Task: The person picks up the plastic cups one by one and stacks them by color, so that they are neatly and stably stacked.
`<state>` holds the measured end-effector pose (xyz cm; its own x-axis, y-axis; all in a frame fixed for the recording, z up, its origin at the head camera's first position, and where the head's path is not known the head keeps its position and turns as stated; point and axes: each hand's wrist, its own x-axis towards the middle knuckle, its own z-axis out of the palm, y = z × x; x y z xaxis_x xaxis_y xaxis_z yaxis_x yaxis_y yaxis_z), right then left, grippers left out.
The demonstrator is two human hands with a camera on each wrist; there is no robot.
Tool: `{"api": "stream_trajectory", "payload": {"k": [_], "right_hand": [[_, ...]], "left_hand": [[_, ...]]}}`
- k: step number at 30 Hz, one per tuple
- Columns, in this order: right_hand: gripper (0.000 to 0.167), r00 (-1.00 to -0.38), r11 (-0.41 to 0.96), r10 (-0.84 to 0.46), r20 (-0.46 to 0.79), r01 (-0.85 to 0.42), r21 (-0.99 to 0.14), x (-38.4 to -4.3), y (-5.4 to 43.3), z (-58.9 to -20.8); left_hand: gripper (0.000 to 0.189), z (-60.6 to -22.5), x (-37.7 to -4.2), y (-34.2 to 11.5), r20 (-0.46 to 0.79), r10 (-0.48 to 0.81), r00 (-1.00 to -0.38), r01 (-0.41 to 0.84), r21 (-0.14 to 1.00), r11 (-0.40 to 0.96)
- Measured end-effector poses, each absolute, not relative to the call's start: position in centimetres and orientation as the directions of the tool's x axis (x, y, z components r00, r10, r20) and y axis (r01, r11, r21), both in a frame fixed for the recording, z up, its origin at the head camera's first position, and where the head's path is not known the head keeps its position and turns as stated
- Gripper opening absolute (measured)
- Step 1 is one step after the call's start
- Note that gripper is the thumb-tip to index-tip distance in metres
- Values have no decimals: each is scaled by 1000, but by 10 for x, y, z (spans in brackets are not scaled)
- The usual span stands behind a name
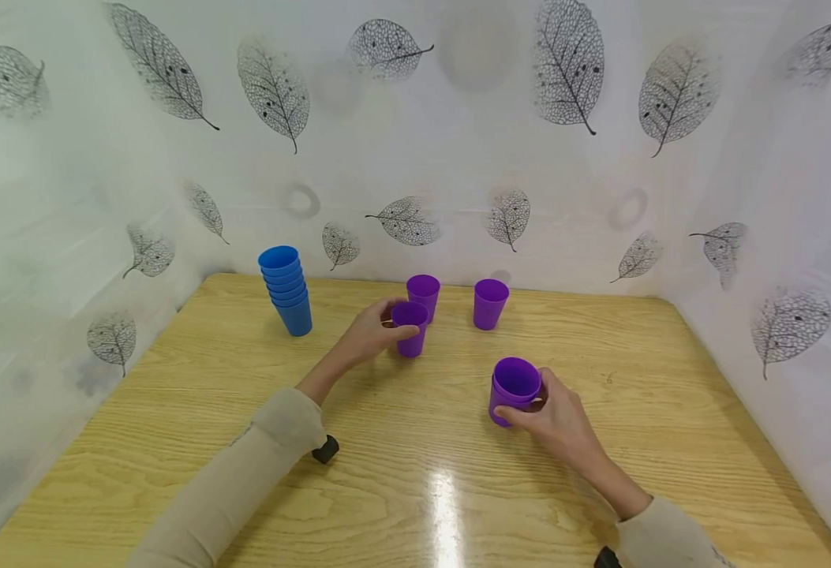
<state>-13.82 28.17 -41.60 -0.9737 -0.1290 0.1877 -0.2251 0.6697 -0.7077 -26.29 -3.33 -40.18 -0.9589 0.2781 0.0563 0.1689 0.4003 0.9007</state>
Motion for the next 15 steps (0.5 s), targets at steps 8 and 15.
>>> {"api": "stream_trajectory", "payload": {"k": [8,15], "right_hand": [[61,-973,671,-130,193,-229,-705,-138,282,-416],[61,-973,667,-134,187,-228,-710,-138,282,-416]], "left_hand": [[69,-390,-258,-35,76,294,-953,191,903,386],[71,-375,-252,-32,113,309,-944,229,902,367]]}}
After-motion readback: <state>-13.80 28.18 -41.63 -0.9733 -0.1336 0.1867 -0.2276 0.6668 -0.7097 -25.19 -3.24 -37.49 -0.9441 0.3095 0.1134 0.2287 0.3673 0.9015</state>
